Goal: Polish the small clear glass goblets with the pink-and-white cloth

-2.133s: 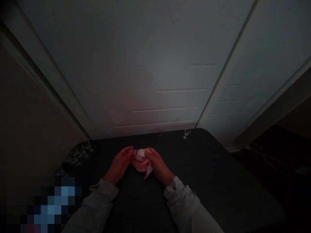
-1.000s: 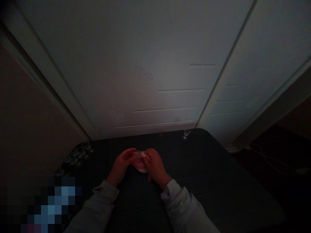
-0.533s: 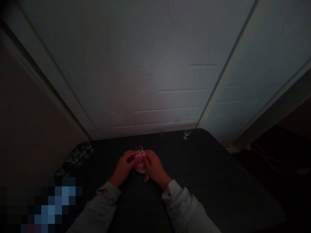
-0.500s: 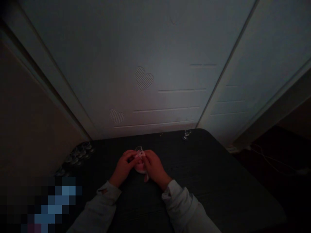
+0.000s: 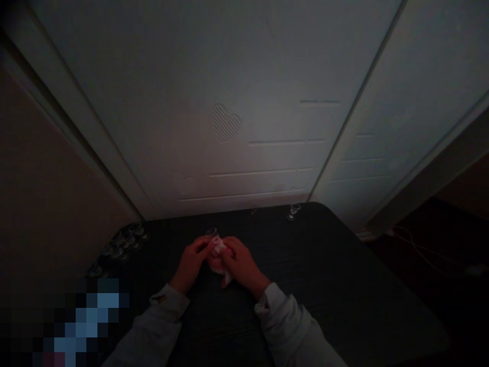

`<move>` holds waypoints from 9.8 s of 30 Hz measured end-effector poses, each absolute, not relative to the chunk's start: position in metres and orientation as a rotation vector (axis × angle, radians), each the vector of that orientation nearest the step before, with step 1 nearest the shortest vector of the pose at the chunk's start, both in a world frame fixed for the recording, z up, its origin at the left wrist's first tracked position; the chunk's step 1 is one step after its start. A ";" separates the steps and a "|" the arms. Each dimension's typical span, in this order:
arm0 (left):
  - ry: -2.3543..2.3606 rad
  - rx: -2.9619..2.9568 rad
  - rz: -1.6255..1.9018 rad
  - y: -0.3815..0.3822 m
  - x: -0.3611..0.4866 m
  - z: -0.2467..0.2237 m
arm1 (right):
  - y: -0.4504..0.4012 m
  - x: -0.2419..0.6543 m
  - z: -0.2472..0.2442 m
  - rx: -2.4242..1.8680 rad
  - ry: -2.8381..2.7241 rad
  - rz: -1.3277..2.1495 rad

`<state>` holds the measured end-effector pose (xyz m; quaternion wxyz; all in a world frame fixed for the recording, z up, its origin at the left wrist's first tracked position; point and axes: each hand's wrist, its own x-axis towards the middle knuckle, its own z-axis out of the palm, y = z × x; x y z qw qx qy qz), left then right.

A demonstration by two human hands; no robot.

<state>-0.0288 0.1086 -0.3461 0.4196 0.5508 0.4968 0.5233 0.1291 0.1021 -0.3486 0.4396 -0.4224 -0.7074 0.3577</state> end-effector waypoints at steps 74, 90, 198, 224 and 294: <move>1.119 1.188 1.154 0.108 -0.026 -0.345 | 0.106 0.132 -0.354 -1.030 -1.576 0.912; 1.103 1.207 1.129 0.107 -0.028 -0.345 | 0.105 0.130 -0.354 -1.111 -1.520 0.976; 0.906 0.868 1.238 0.105 -0.025 -0.344 | 0.107 0.132 -0.352 -1.213 -1.423 1.020; 0.897 0.813 1.292 0.106 -0.026 -0.341 | 0.110 0.131 -0.360 -1.204 -1.543 1.012; 0.897 0.719 1.296 0.109 -0.025 -0.341 | 0.103 0.128 -0.339 -1.232 -1.538 1.184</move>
